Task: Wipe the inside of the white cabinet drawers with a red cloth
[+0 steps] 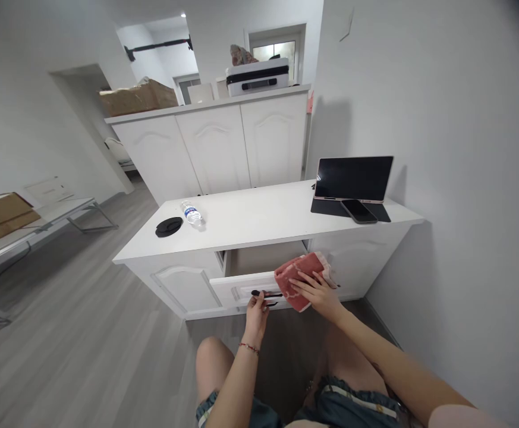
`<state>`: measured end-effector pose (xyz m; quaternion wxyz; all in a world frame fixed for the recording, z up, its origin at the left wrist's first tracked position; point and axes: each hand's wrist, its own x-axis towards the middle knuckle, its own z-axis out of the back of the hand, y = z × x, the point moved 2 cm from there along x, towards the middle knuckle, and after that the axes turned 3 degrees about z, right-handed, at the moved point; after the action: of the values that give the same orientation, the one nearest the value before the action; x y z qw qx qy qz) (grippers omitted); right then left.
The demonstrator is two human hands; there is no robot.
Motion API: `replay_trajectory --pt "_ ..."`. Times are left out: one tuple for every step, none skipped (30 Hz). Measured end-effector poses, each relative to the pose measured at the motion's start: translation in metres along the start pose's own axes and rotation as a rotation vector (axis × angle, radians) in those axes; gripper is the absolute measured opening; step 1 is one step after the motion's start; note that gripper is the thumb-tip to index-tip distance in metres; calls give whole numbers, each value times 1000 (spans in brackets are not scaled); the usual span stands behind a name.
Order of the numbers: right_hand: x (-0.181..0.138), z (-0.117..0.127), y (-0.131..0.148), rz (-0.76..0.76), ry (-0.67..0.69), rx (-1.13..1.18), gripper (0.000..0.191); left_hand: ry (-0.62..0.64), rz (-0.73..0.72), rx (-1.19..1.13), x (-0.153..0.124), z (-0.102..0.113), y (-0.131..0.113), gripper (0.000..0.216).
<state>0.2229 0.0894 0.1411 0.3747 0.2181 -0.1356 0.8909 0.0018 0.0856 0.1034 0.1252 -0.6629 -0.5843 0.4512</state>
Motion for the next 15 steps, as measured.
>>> replay_trajectory --pt "-6 -3 -2 -20 -16 -14 53 -4 -1 -6 0 0 0 47" --pt "-12 -6 -2 -42 -34 -30 54 -7 -1 -10 -1 0 1 47" --pt "-18 -10 -2 -67 -51 -47 56 -7 0 -12 -1 -1 1 47" --pt "-22 -14 -1 -98 -65 -61 57 -4 0 -13 -1 -1 1 47" --pt "-26 -18 1 -136 -79 -72 57 1 0 -14 -1 -1 1 47" --pt "-30 -22 4 -184 -100 -79 57 3 -1 -16 -2 -1 1 48" --pt "-32 -27 8 -239 -129 -81 56 2 0 -18 -2 0 1 48" --pt "-33 -32 12 -303 -165 -80 55 -1 0 -20 -2 0 1 48" --pt "-34 -36 17 -373 -210 -76 53 -7 0 -22 -2 0 1 49" --pt "-34 -41 22 -447 -259 -66 50 -15 0 -26 -2 0 2 50" --pt "-33 -47 27 -519 -305 -50 48 -21 -1 -30 -1 0 2 51" --pt "-32 -52 32 -585 -345 -23 46 -23 -4 -37 -1 -1 2 51" --pt "-30 -58 38 -642 -390 8 45 -22 -7 -47 -1 -1 3 52" --pt "-27 -63 43 -691 -439 45 45 -21 -12 -60 0 -2 3 52" --pt "-24 -69 47 -736 -492 85 45 -18 -15 -71 0 -2 4 53"
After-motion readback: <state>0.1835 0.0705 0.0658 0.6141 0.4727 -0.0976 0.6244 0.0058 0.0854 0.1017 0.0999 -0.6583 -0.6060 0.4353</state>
